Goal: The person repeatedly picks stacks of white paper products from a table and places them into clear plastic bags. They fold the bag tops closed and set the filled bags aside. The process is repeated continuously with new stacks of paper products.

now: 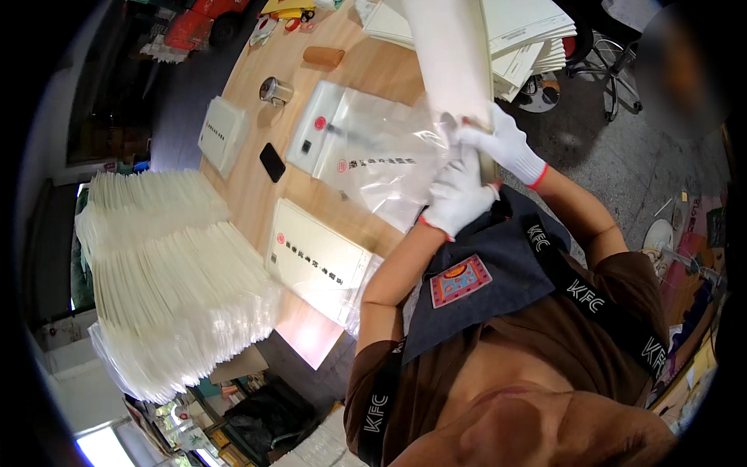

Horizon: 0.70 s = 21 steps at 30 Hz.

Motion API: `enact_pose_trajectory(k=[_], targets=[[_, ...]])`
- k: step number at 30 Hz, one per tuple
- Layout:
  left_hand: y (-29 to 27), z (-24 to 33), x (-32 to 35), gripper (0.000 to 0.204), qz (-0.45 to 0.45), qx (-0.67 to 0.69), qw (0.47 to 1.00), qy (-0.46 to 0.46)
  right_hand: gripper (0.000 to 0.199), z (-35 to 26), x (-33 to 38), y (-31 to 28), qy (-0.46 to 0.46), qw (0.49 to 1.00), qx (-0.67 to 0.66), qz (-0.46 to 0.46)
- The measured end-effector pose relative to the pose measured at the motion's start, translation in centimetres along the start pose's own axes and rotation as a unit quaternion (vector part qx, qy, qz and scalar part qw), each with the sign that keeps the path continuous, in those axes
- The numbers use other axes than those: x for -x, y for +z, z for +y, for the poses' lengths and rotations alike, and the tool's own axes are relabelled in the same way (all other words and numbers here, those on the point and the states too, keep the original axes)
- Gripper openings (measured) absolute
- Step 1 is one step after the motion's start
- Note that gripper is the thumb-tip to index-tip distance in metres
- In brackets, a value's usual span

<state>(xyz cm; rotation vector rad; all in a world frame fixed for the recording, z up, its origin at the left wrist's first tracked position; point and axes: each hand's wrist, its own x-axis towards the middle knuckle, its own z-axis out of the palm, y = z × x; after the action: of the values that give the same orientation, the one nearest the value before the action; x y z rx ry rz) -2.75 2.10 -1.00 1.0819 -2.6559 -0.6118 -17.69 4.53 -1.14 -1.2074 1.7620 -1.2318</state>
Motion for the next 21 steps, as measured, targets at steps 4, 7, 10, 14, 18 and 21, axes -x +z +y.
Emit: enact_pose_trajectory(k=[4,7,10,14,18,21], targets=[[0.3,-4.0,-0.1,0.078,0.111,0.149,0.980,0.065,0.035,2.9,-1.8,-1.5,-0.180,0.982,0.033,0.042],[-6.4,-8.1,1.0,0.056,0.141,0.543,0.825,-0.072,0.035,-0.2,-0.7,-4.7,-0.267,0.919,0.285,-0.052],[-10.9,-11.4,3.2,0.048,0.152,0.715,0.680,-0.051,0.032,-1.5,-0.4,-5.0,-0.332,0.817,0.421,-0.211],[-7.2,-7.2,4.7,0.048,0.108,0.212,0.970,0.039,0.033,-1.6,-1.3,-1.9,-0.348,0.708,0.520,-0.329],[0.9,-6.5,10.5,0.035,0.293,0.245,0.920,-0.087,0.042,0.7,-3.3,-1.3,-0.264,0.824,0.317,-0.388],[-0.4,-8.3,11.5,0.010,0.339,0.473,0.793,-0.179,0.037,1.7,-2.9,-1.4,-0.206,0.811,0.363,-0.410]])
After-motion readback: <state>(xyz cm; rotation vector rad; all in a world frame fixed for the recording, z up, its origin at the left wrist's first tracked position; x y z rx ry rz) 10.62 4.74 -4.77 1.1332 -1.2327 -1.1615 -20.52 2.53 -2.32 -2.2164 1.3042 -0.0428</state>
